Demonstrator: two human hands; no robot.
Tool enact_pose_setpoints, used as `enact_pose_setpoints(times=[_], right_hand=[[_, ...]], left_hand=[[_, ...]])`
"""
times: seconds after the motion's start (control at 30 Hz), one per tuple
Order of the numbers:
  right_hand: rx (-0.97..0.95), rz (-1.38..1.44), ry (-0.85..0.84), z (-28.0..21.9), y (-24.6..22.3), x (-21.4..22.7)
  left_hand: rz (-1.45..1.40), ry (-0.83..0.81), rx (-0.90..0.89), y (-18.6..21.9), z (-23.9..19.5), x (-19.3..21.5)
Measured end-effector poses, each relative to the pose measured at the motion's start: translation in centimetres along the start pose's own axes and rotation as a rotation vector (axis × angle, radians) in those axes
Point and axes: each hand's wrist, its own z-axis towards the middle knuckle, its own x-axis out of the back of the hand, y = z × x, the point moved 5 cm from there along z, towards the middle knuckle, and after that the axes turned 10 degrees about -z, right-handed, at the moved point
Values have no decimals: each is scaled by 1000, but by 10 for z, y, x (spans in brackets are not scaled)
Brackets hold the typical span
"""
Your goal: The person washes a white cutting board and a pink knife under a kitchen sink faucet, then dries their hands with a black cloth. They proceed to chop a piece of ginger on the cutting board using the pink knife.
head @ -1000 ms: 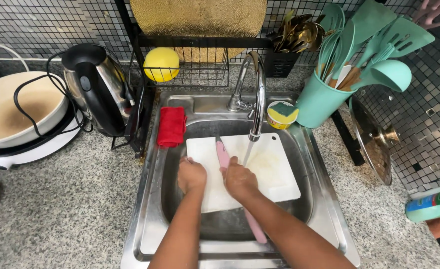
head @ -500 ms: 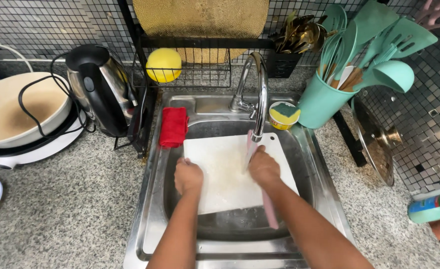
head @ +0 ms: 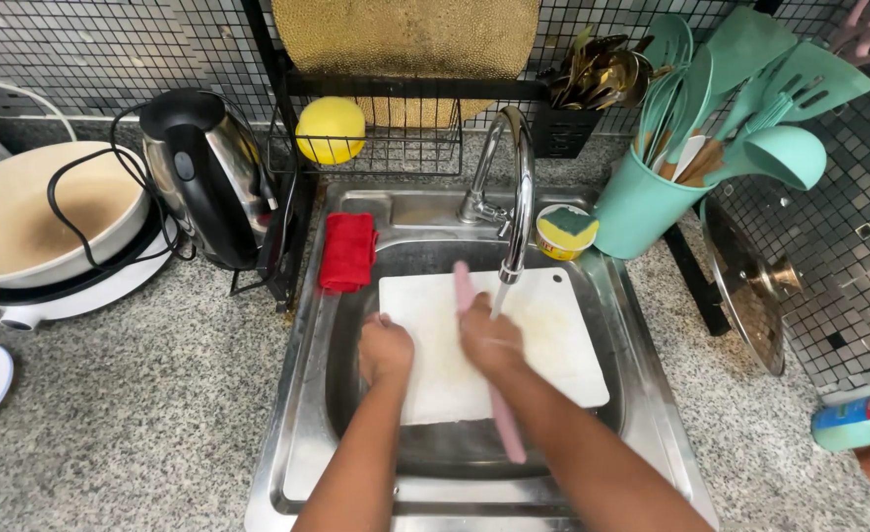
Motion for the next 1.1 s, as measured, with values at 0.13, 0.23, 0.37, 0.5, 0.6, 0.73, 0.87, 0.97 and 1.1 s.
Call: enact_pose_setpoints(times=[0.13,0.23,0.37,0.5,0.6,0.73,0.87,0.97,1.1], right_hand=[[-41,-74,7,27,40,13],[-94,-95,103,42,60,17],[-100,-147,55,32,60,7],[2,-112,7,-2,19,-1],[31,-158,-104,-24,-9,-9],[170,-197,-99,-31,-15,-13],[156,-215,-37,-5,10,-10],[34,-175,-3,15,35,4],[-59,-65,6,-14,32,59]], left_hand=[[-22,-3,-1,4,0,14],[-13,20,9,6,4,22],[-42,49,5,2,12,25],[-46,35,5,3,10,21],[6,8,47,8,1,14],[-4,-15,66,5,-1,10],[-67,8,48,1,2,14],[-104,52,56,-3,7,15],[-163,106,32,-8,13,12]])
